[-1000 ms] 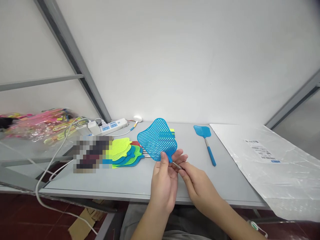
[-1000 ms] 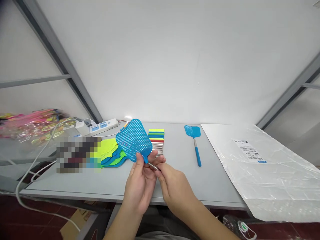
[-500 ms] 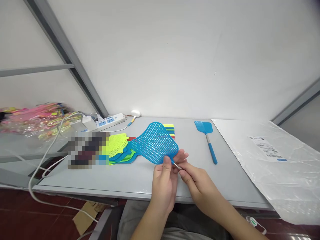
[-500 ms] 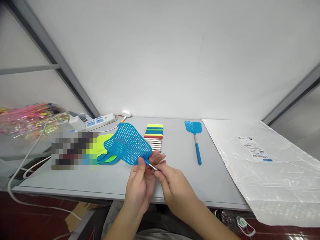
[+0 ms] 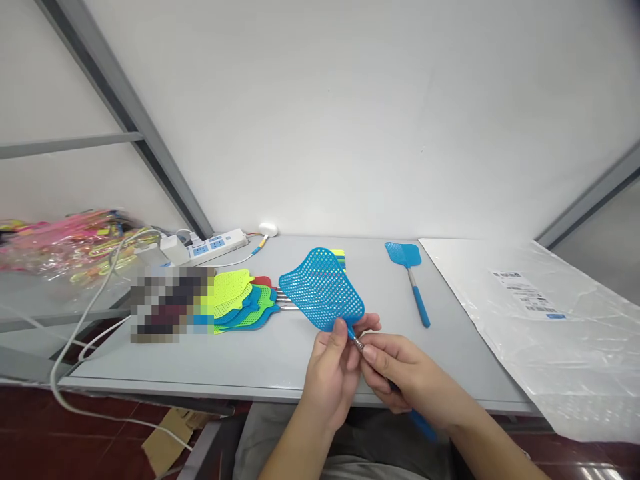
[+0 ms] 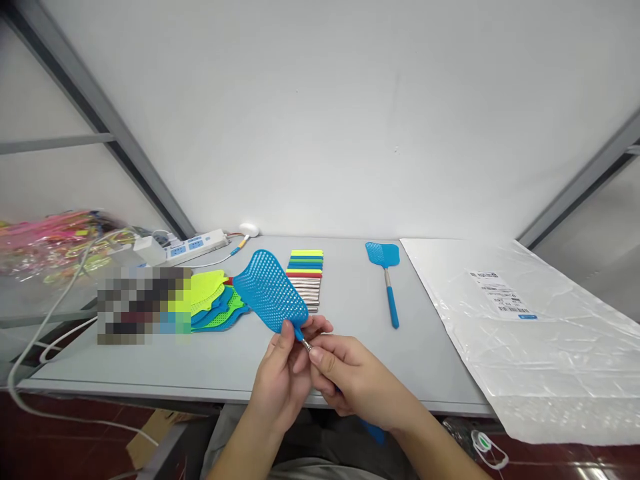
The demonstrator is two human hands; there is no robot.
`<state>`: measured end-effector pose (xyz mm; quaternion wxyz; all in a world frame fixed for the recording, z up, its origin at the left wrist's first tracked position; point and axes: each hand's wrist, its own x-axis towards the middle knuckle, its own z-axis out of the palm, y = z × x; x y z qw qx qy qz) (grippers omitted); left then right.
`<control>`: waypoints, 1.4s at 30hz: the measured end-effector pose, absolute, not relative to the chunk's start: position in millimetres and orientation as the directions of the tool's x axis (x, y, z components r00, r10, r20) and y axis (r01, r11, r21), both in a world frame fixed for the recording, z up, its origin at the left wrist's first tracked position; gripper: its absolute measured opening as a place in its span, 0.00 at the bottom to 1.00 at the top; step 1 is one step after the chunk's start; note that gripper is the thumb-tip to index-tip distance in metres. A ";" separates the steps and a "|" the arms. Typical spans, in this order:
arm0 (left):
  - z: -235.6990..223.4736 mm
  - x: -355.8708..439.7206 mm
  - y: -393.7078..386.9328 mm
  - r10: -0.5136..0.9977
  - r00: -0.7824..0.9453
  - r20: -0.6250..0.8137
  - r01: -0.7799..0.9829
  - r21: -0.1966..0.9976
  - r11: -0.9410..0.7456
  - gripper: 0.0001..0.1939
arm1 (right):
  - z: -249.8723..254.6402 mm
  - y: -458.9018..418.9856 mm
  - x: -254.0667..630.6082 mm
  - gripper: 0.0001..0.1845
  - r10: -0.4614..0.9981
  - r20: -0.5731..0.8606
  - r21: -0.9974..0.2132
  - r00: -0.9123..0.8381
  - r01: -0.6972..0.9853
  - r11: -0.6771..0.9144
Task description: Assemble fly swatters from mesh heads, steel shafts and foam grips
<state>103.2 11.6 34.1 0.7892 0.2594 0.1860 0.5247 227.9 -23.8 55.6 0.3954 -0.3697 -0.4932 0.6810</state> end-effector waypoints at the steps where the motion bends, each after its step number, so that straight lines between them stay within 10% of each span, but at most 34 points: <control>1: 34.1 102.9 13.3 0.926 0.377 -0.024 -0.736 0.598 0.316 0.16 | 55.5 -23.5 228.5 0.18 0.910 -0.108 -0.973 -0.399 -0.146 -0.179; 6: 36.4 96.9 23.8 0.941 0.338 -0.030 -0.782 0.548 0.298 0.16 | 52.4 -23.6 229.9 0.14 0.979 0.035 -0.958 -0.199 0.273 0.090; 12: 59.3 69.1 33.8 1.000 0.012 0.019 -0.867 0.499 0.001 0.22 | 32.2 -22.2 232.1 0.12 0.879 0.475 -0.520 -0.030 0.797 0.308; 16: 71.6 61.6 25.6 1.000 0.010 0.010 -0.877 0.481 0.004 0.31 | 26.3 -21.6 226.7 0.12 0.780 0.621 -0.236 -0.084 0.928 0.288; 21: 57.3 83.0 12.9 0.969 -0.097 -0.229 -0.788 0.612 0.066 0.20 | 26.7 -26.3 211.2 0.12 0.730 0.661 -0.110 -0.176 0.939 0.325; 25: 45.8 95.9 11.3 0.971 -0.104 -0.214 -0.816 0.576 0.039 0.19 | 26.7 -29.7 206.7 0.12 0.775 0.615 -0.236 -0.145 0.904 0.357; 33: 46.7 94.1 7.3 0.992 0.055 -0.116 -0.786 0.608 0.115 0.24 | 53.1 -30.4 215.2 0.15 0.991 0.086 -0.922 -0.099 0.369 0.117; 38: 50.3 85.3 13.8 0.979 0.163 -0.121 -0.707 0.678 0.201 0.18 | 54.2 -25.4 216.3 0.21 0.933 -0.179 -0.983 -0.313 0.027 -0.179; 42: 55.8 80.5 28.0 0.983 0.165 -0.086 -0.670 0.722 0.176 0.14 | 46.1 -20.6 212.2 0.21 0.960 -0.128 -0.987 -0.250 0.122 -0.100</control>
